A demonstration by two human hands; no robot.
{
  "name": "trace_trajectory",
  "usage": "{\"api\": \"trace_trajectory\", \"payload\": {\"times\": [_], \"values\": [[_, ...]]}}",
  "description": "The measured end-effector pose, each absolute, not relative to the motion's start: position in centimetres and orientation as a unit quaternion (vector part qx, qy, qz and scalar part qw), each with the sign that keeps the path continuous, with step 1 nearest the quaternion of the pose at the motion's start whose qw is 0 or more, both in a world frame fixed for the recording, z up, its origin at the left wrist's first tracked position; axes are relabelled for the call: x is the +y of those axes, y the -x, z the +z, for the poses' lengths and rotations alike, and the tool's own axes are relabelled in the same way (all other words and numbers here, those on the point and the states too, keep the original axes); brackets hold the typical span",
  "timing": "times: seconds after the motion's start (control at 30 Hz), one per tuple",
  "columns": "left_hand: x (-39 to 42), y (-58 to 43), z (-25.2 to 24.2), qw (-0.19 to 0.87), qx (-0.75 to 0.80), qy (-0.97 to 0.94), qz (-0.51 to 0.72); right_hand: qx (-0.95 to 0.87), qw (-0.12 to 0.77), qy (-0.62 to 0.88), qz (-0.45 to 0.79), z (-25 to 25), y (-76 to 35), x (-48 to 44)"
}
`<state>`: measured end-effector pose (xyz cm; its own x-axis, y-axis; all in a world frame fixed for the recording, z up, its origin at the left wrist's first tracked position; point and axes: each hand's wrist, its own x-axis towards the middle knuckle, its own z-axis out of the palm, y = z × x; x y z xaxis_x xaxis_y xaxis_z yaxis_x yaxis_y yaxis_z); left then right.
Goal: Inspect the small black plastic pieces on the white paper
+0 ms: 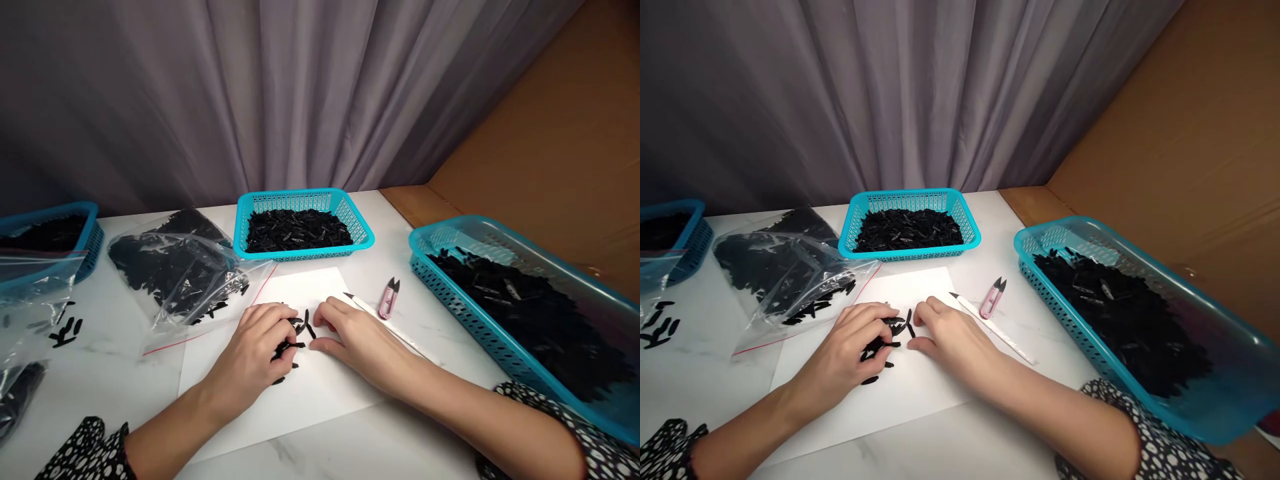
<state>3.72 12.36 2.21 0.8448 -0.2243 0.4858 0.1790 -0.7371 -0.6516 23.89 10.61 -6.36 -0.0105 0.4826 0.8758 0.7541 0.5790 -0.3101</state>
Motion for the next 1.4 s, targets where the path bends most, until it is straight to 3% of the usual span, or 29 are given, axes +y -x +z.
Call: {"api": "trace_trajectory", "payload": {"times": [0.1,0.2,0.3,0.37,0.87,1.17,1.27,1.4], "values": [[12.1,-3.8,2.2,0.286,0.007,0.893,-0.348,-0.689,0.564,0.424,-0.166,-6.4,-23.7,11.0],[11.6,-3.9,2.1,0.103,-0.099,0.907,-0.396,-0.671,0.633,0.305,-0.236,-6.5,-23.9,11.5],[11.1,-4.1,1.7,-0.1,-0.171,0.904,-0.378,-0.658,0.667,0.179,-0.3,-6.6,-23.6,11.6],[10.9,-4.1,1.5,-0.145,-0.172,0.91,-0.349,-0.656,0.67,0.135,-0.32,-6.6,-23.3,11.4],[10.3,-4.1,1.0,-0.092,-0.201,0.91,-0.351,-0.631,0.717,0.076,-0.286,-7.1,-22.2,10.9],[10.5,-4.0,1.0,-0.089,-0.203,0.91,-0.351,-0.658,0.696,0.035,-0.287,-6.6,-22.4,10.6],[10.5,-4.3,1.1,-0.111,-0.198,0.908,-0.353,-0.661,0.73,0.051,-0.169,-6.5,-22.4,10.6],[10.6,-4.4,1.3,-0.149,-0.202,0.902,-0.351,-0.627,0.759,0.049,0.168,-6.3,-22.3,11.0]]}}
